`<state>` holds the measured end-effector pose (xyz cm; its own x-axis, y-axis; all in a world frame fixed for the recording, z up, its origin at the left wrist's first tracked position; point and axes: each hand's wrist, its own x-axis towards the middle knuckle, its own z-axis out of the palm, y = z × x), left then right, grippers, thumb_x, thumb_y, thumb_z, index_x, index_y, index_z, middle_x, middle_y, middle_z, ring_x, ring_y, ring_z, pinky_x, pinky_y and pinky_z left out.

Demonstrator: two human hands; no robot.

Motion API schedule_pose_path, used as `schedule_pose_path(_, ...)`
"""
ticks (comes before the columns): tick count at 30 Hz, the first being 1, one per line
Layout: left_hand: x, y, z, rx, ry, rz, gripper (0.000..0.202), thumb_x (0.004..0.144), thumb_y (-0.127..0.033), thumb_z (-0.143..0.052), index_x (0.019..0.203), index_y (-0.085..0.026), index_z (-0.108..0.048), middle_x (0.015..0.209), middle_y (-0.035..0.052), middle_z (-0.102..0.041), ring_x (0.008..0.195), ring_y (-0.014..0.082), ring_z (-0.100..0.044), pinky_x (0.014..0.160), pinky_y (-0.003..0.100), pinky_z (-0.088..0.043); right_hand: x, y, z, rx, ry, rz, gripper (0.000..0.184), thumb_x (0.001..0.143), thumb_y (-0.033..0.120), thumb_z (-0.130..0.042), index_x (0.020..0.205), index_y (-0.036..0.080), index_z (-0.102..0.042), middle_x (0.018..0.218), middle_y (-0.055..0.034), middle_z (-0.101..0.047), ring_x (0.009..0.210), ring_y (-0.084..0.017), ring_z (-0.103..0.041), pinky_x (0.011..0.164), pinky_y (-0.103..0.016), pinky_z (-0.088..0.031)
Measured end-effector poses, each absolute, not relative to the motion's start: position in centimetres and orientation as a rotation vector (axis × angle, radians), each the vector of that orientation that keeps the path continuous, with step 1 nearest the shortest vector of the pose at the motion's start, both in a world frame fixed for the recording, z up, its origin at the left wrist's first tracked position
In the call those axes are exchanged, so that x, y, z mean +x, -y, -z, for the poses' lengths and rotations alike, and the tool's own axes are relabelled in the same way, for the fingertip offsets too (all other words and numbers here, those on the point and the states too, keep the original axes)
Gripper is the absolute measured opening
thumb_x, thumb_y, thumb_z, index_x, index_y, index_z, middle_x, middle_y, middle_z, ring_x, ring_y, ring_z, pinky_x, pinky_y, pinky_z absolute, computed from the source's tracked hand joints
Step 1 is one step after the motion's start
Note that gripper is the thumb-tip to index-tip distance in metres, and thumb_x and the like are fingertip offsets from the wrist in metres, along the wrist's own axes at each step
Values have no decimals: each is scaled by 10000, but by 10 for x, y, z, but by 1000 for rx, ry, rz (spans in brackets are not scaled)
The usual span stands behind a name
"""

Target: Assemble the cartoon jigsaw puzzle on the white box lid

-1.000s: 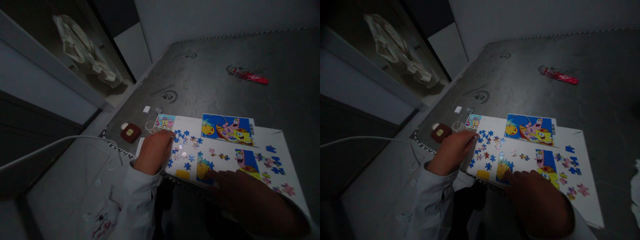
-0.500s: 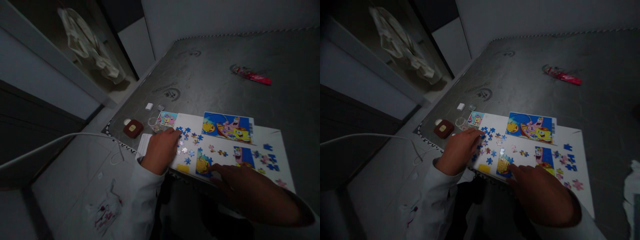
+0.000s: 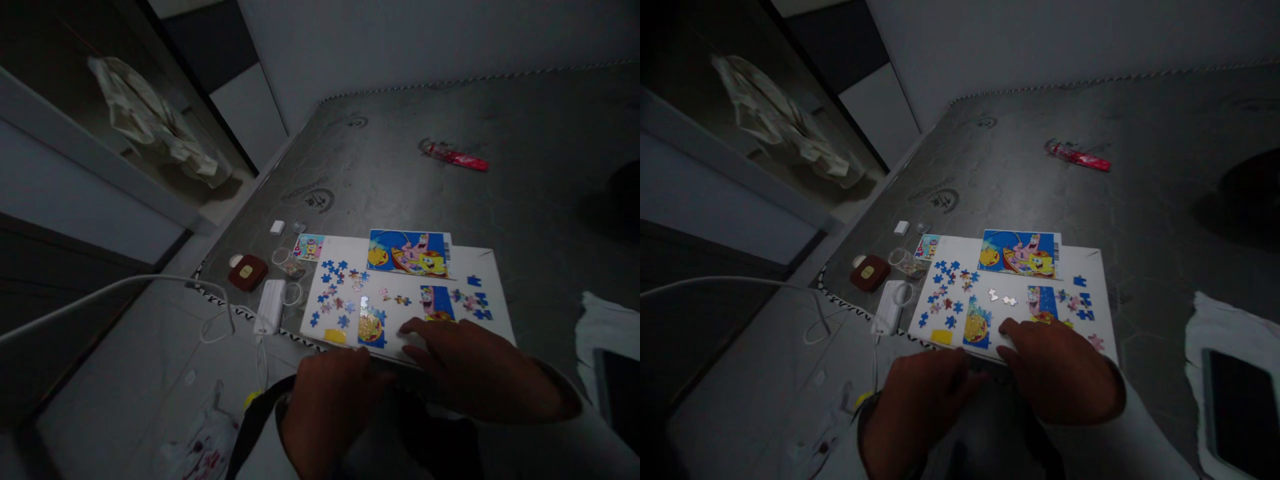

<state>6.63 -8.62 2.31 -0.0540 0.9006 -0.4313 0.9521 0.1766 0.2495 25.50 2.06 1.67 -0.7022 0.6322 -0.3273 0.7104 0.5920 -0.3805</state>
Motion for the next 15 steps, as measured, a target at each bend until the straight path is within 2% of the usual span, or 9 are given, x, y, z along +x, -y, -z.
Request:
schedule_pose_path(4, 83, 89, -14, 1836, -1808, 98, 303, 919, -549, -625, 853, -271, -727, 816, 12, -775, 737, 222, -710, 638, 314, -470, 278, -28, -10, 1269, -2730, 721, 347, 997, 346, -450, 1213, 246, -703, 1097, -107, -779, 896, -284, -761, 738, -415, -606)
schedule_pose_path(7, 63, 81, -3, 1932, -2078, -182, 340, 999, -451, -516, 816, -242, -713, 786, 31, -744, 769, 206, -682, 673, 315, -470, 292, -32, -4, 1339, -2740, 726, 368, 1015, 405, -439, 1201, 239, -711, 1086, -104, -783, 881, -277, -764, 728, -409, -618)
schedule_pose_path(10, 30, 73, 11, 1997, -2358, -444, 324, 1021, -399, -474, 951, -219, -735, 909, 56, -753, 881, 224, -663, 776, 343, -487, 299, -32, -3, 1348, -2700, 780, 389, 1032, 447, -401, 1202, 272, -704, 1091, -78, -785, 868, -266, -765, 709, -412, -629)
schedule_pose_path(13, 5, 70, 25, 2003, -2553, -425, 317, 1012, -354, -494, 1165, -206, -729, 1098, 82, -744, 1001, 258, -630, 864, 366, -490, 302, -30, -4, 1349, -2716, 804, 402, 1035, 463, -387, 1194, 282, -708, 1094, -71, -786, 879, -265, -765, 720, -421, -634)
schedule_pose_path(15, -2, 71, 32, 2041, -2591, -399, 356, 1012, -347, -502, 1272, -214, -706, 1184, 89, -721, 1020, 258, -617, 871, 358, -495, 302, -29, -5, 1360, -2751, 785, 396, 1026, 455, -406, 1178, 266, -719, 1079, -81, -788, 867, -268, -765, 729, -432, -635)
